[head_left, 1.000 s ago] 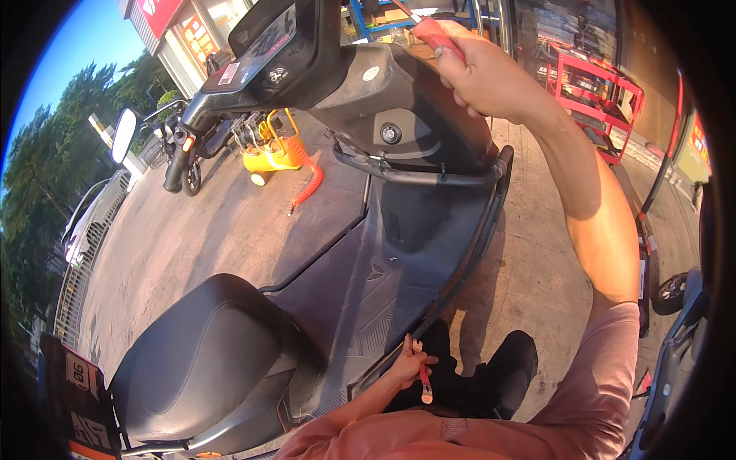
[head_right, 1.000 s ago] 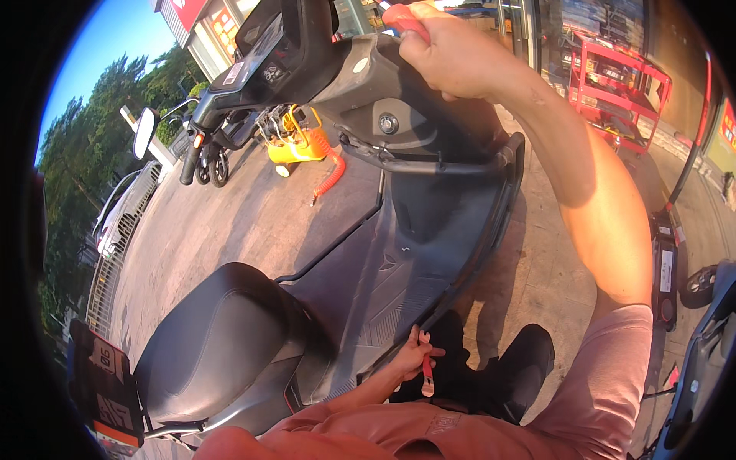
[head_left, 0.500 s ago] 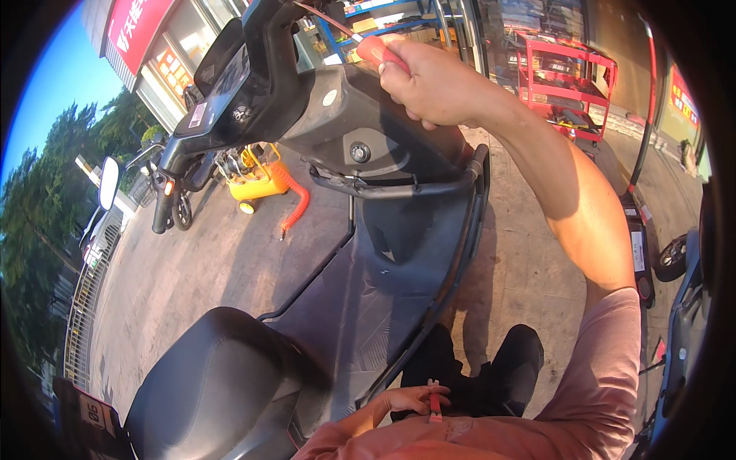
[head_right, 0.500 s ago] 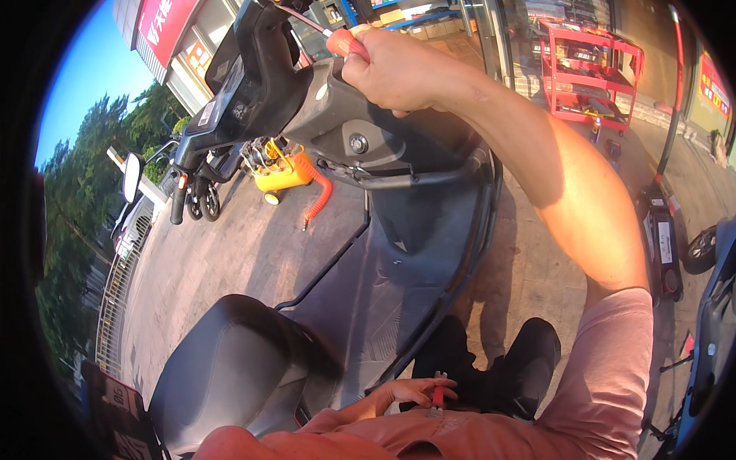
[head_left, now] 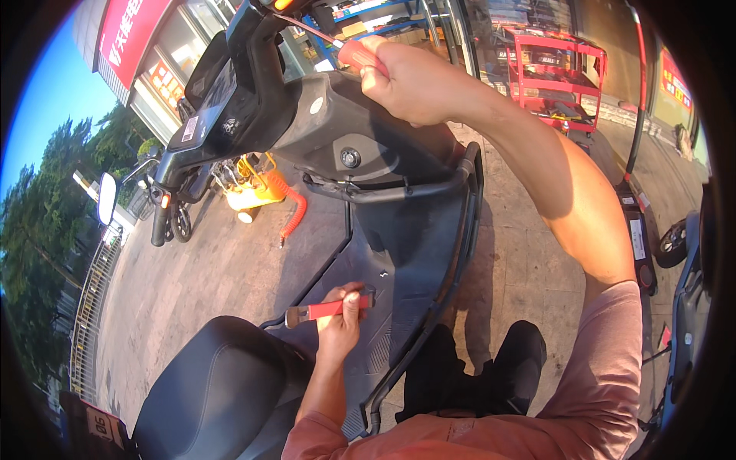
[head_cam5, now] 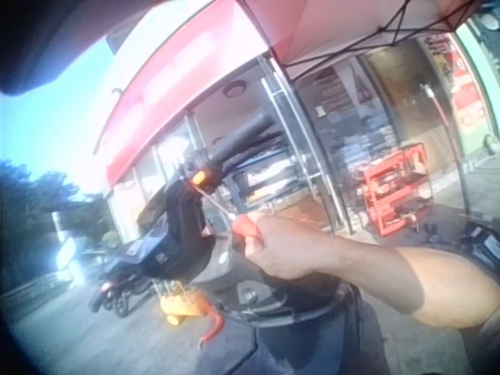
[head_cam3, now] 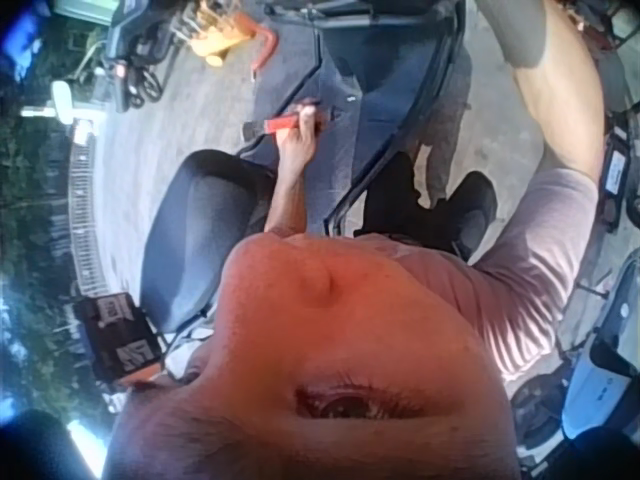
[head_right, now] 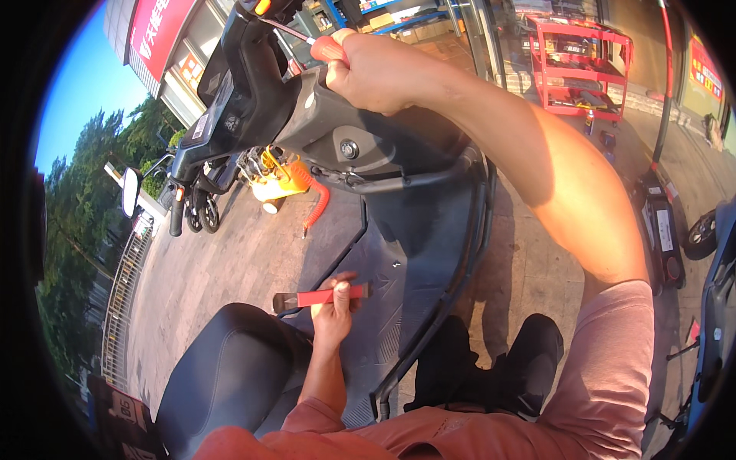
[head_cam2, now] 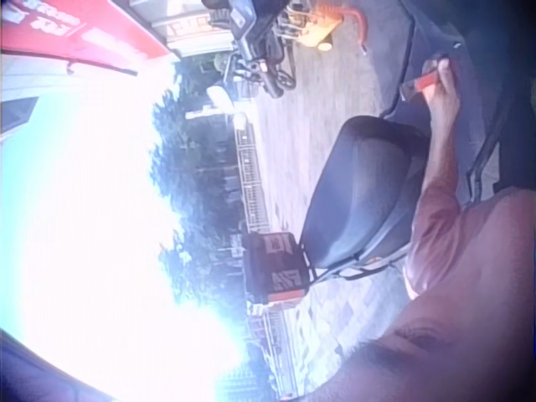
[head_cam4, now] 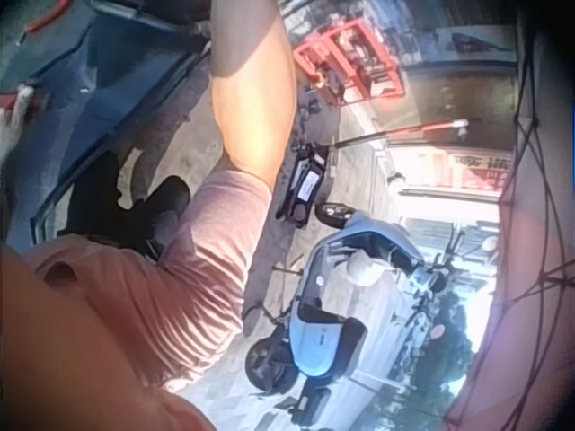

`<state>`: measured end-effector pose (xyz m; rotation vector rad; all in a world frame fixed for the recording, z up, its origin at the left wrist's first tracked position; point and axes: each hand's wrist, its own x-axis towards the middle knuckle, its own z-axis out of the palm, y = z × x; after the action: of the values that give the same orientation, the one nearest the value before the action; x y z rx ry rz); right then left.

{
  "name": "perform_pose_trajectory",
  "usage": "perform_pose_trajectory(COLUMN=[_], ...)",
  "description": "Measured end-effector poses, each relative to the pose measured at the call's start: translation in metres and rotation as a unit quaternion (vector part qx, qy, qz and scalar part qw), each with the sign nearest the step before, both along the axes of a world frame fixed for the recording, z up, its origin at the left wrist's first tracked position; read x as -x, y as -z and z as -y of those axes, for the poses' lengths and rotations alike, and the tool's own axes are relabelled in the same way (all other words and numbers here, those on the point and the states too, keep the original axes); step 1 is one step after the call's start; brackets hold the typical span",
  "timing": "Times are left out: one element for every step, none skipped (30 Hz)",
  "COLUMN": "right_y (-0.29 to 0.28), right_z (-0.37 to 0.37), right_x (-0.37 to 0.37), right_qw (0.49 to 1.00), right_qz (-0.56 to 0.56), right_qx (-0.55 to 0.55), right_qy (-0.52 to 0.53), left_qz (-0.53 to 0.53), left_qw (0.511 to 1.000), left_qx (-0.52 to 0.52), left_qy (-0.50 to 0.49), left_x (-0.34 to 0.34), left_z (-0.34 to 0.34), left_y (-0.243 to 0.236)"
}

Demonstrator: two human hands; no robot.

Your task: The person uses a screwdriver and a plastic pry tool to remove screws and pry open the scooter's handlebar and dashboard housing. They detach the dashboard cover, inspect the interior, and reattach the cover, then continue adjusting components around the handlebar area.

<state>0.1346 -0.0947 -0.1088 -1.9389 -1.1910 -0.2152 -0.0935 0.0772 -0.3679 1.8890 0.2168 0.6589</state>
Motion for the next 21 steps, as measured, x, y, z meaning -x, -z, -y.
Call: perform_pose_trajectory(right_y=[0.002, 0.004, 0.006, 0.009, 0.011, 0.013, 0.015, 0.016, 0.016, 0.016, 0.015, 0.014, 0.012, 0.010, 0.008, 0.006, 0.004, 0.003, 0.002, 0.002, 0.002], right_z=[-0.002, -0.005, -0.009, -0.012, -0.016, -0.019, -0.020, -0.022, -0.022, -0.021, -0.020, -0.018, -0.016, -0.014, -0.011, -0.009, -0.007, -0.006, -0.005, -0.005, -0.006], right_x=[-0.003, -0.006, -0.010, -0.014, -0.018, -0.022, -0.025, -0.027, -0.027, -0.027, -0.025, -0.022, -0.018, -0.015, -0.012, -0.009, -0.008, -0.007, -0.006, -0.006, -0.007], right_qw=[1.000, 0.998, 0.996, 0.995, 0.994, 0.993, 0.993, 0.993, 0.994, 0.995, 0.996, 0.997, 0.997, 0.997, 0.998, 0.998, 0.998, 0.998, 0.998, 0.998, 0.997], right_qz=[0.020, 0.049, 0.078, 0.082, 0.086, 0.090, 0.090, 0.090, 0.074, 0.079, 0.069, 0.052, 0.054, 0.049, 0.024, 0.041, 0.040, 0.039, 0.036, 0.033, 0.030], right_qx=[-0.005, -0.028, -0.051, -0.058, -0.066, -0.074, -0.070, -0.065, -0.066, -0.056, -0.052, -0.060, -0.052, -0.057, -0.049, -0.040, -0.018, 0.004, 0.008, 0.012, 0.016], right_qy=[0.013, 0.012, 0.011, 0.012, 0.014, 0.016, 0.023, 0.030, 0.036, 0.036, 0.032, 0.014, 0.023, 0.016, 0.012, 0.023, 0.036, 0.050, 0.054, 0.058, 0.063], left_qz=[0.101, 0.173, 0.228, 0.270, 0.282, 0.285, 0.337, 0.340, 0.375, 0.371, 0.360, 0.364, 0.383, 0.381, 0.365, 0.368, 0.345, 0.349, 0.353, 0.358, 0.359], left_qw=[0.995, 0.985, 0.974, 0.960, 0.947, 0.933, 0.911, 0.888, 0.884, 0.902, 0.904, 0.904, 0.895, 0.890, 0.893, 0.894, 0.902, 0.907, 0.911, 0.913, 0.917], left_qx=[-0.009, -0.014, 0.009, -0.062, -0.147, -0.199, -0.225, -0.287, -0.275, -0.222, -0.232, -0.223, -0.226, -0.251, -0.263, -0.257, -0.258, -0.234, -0.210, -0.192, -0.168], left_qy=[0.007, -0.003, 0.007, -0.037, -0.045, -0.090, -0.074, -0.115, -0.042, -0.005, -0.010, -0.006, 0.019, 0.012, -0.013, 0.003, -0.012, 0.008, 0.025, 0.042, 0.051], left_x=[-0.010, -0.016, -0.024, -0.035, -0.044, -0.051, -0.065, -0.073, -0.084, -0.093, -0.099, -0.107, -0.114, -0.118, -0.121, -0.125, -0.126, -0.128, -0.131, -0.133, -0.134], left_z=[-0.012, -0.018, -0.023, -0.028, -0.036, -0.038, -0.039, -0.040, -0.039, -0.038, -0.037, -0.036, -0.035, -0.035, -0.035, -0.036, -0.039, -0.041, -0.043, -0.046, -0.048], left_y=[-0.026, -0.052, -0.079, -0.106, -0.137, -0.163, -0.188, -0.210, -0.231, -0.247, -0.262, -0.274, -0.285, -0.294, -0.300, -0.305, -0.310, -0.315, -0.319, -0.322, -0.324])
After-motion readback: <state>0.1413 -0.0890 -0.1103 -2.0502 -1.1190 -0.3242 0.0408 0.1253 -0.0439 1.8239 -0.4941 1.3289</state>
